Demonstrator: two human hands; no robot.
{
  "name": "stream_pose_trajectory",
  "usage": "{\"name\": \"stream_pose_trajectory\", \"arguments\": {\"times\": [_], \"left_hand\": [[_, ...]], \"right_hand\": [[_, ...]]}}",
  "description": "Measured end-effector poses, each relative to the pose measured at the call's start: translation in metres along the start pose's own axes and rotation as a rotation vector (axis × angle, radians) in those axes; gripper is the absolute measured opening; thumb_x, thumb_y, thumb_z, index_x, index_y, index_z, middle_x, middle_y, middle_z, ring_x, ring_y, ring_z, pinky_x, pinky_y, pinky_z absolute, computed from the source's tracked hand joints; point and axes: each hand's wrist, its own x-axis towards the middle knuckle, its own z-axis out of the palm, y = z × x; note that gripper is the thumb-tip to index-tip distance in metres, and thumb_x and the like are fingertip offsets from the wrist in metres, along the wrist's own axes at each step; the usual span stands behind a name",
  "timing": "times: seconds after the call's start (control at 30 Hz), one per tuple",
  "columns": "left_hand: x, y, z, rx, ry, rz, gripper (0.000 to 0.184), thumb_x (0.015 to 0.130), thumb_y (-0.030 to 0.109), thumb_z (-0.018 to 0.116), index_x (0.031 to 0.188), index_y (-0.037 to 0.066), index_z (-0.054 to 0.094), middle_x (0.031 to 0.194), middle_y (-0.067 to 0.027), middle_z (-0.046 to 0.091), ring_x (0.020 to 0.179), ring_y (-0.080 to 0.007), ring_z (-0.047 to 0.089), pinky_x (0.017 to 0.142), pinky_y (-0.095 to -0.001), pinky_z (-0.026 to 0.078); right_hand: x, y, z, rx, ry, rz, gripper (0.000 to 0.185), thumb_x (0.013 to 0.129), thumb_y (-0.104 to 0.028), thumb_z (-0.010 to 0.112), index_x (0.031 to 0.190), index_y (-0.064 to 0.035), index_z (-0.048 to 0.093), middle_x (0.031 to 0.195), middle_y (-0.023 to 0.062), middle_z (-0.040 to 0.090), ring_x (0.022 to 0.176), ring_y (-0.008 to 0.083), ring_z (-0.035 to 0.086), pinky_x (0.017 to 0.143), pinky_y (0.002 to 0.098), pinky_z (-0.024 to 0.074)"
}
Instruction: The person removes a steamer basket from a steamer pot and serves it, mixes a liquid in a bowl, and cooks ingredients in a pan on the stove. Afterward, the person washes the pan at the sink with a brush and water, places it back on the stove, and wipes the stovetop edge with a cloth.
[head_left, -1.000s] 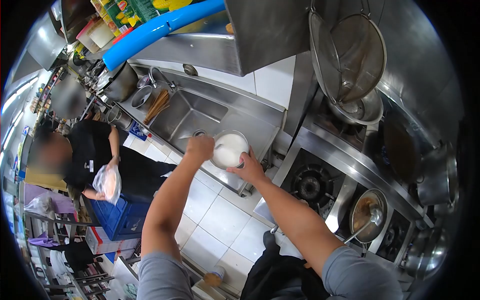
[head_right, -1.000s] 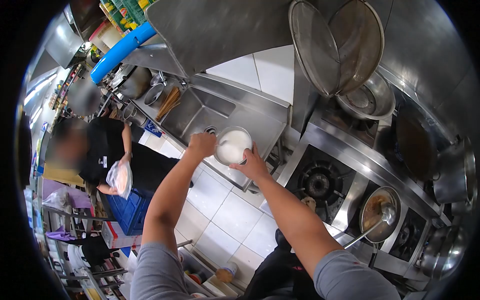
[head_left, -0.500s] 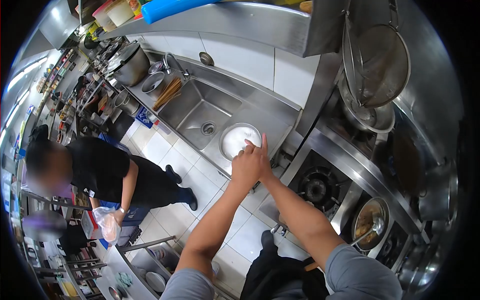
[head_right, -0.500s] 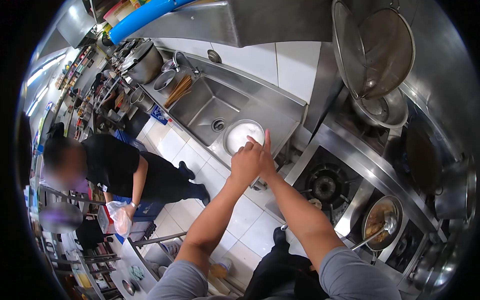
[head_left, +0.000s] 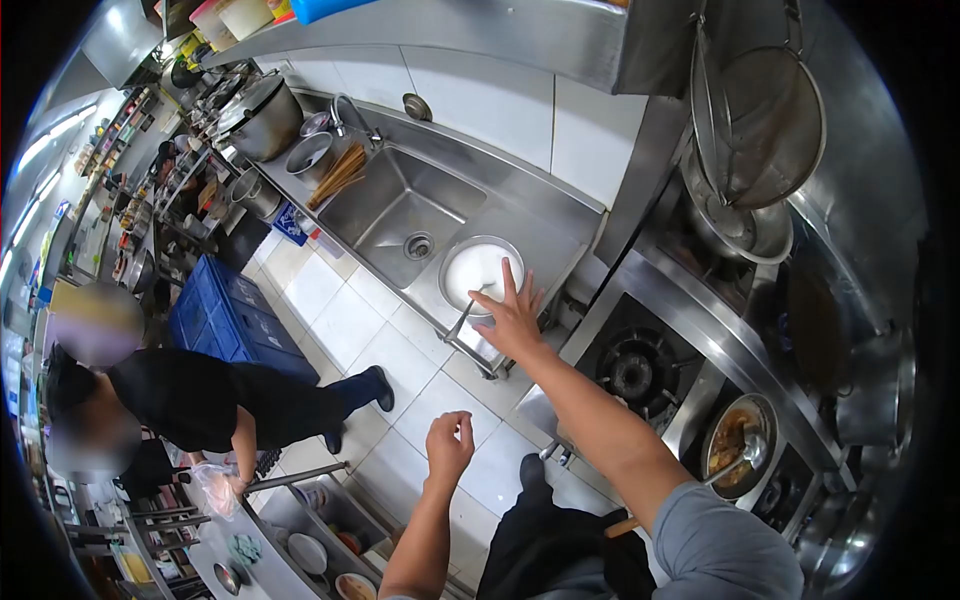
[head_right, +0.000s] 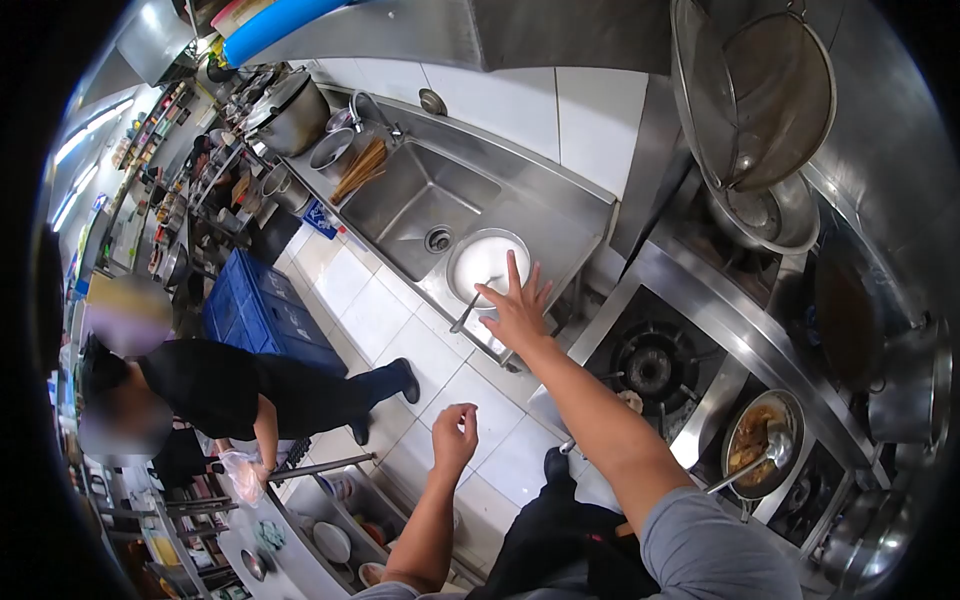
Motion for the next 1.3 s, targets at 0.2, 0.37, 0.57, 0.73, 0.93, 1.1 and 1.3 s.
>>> {"name": "stream_pose_trajectory", "arguments": {"times": [0.2, 0.37, 0.57, 0.73, 0.93, 1.1, 1.3], "left_hand": [[-0.033, -0.021, 0.007, -0.053, -0.089, -0.137, 0.014, 0.092, 0.013, 0.063, 0.092, 0.003, 0.073, 0.090, -0.0148, 0.073, 0.073, -0.0292, 0.067, 0.068, -0.0384, 0.054], [-0.046, -0.038, 0.005, -0.066, -0.088, -0.192, 0.016, 0.093, 0.014, 0.063, 0.092, 0.002, 0.073, 0.088, -0.0154, 0.073, 0.069, -0.0280, 0.067, 0.065, -0.0374, 0.054], [-0.074, -0.054, 0.008, -0.071, -0.080, -0.245, 0.018, 0.095, 0.017, 0.063, 0.093, 0.003, 0.074, 0.080, -0.0150, 0.072, 0.064, -0.0251, 0.067, 0.063, -0.0354, 0.053], [-0.104, -0.054, 0.017, -0.096, -0.139, -0.276, 0.017, 0.094, 0.017, 0.064, 0.094, 0.004, 0.074, 0.076, -0.0147, 0.070, 0.063, -0.0242, 0.067, 0.062, -0.0347, 0.053], [-0.125, -0.035, 0.028, -0.122, -0.214, -0.244, 0.015, 0.094, 0.013, 0.062, 0.095, 0.003, 0.073, 0.075, -0.0139, 0.070, 0.066, -0.0225, 0.069, 0.063, -0.0335, 0.054], [-0.144, 0.019, 0.060, -0.350, -0.537, -0.156, 0.019, 0.099, 0.015, 0.060, 0.101, 0.000, 0.071, 0.079, -0.0093, 0.071, 0.069, -0.0130, 0.066, 0.067, -0.0278, 0.053], [-0.197, 0.153, 0.142, -0.639, -1.040, -0.218, 0.032, 0.103, 0.030, 0.056, 0.117, 0.003, 0.066, 0.100, -0.0045, 0.069, 0.082, -0.0106, 0.061, 0.074, -0.0254, 0.051]], "right_hand": [[0.001, 0.043, 0.024, 0.202, 0.182, -0.037, 0.041, 0.068, -0.016, 0.089, 0.104, -0.0178, 0.068, 0.164, 0.0194, 0.015, 0.144, 0.0535, 0.026, 0.112, 0.0599, 0.0348], [0.012, 0.068, 0.025, 0.559, 0.105, 0.006, 0.042, 0.061, -0.012, 0.093, 0.086, -0.0094, 0.059, 0.156, 0.0216, 0.033, 0.125, 0.0403, 0.052, 0.097, 0.0402, 0.0489], [0.017, 0.061, 0.016, 0.610, 0.121, -0.086, 0.045, 0.059, -0.010, 0.093, 0.074, -0.0047, 0.051, 0.135, 0.0192, 0.049, 0.106, 0.0336, 0.059, 0.086, 0.0363, 0.0501], [0.004, 0.064, 0.023, 0.620, 0.203, -0.122, 0.053, 0.054, -0.013, 0.097, 0.074, -0.0053, 0.048, 0.126, 0.0164, 0.055, 0.111, 0.0338, 0.059, 0.090, 0.0364, 0.0498], [-0.043, 0.090, 0.030, 0.619, 0.280, -0.118, 0.045, 0.062, -0.010, 0.092, 0.087, -0.0064, 0.054, 0.124, 0.0153, 0.054, 0.112, 0.0312, 0.060, 0.090, 0.0408, 0.0534], [-0.133, 0.069, -0.084, 0.763, 0.381, -0.083, 0.040, 0.062, -0.005, 0.088, 0.083, -0.0059, 0.054, 0.134, 0.0137, 0.052, 0.119, 0.0287, 0.049, 0.093, 0.0381, 0.0488], [-0.276, 0.109, -0.216, 0.820, 0.430, 0.102, 0.029, 0.072, -0.005, 0.078, 0.094, -0.0044, 0.059, 0.152, 0.0180, 0.041, 0.109, 0.0201, 0.055, 0.088, 0.0277, 0.0444]]}}
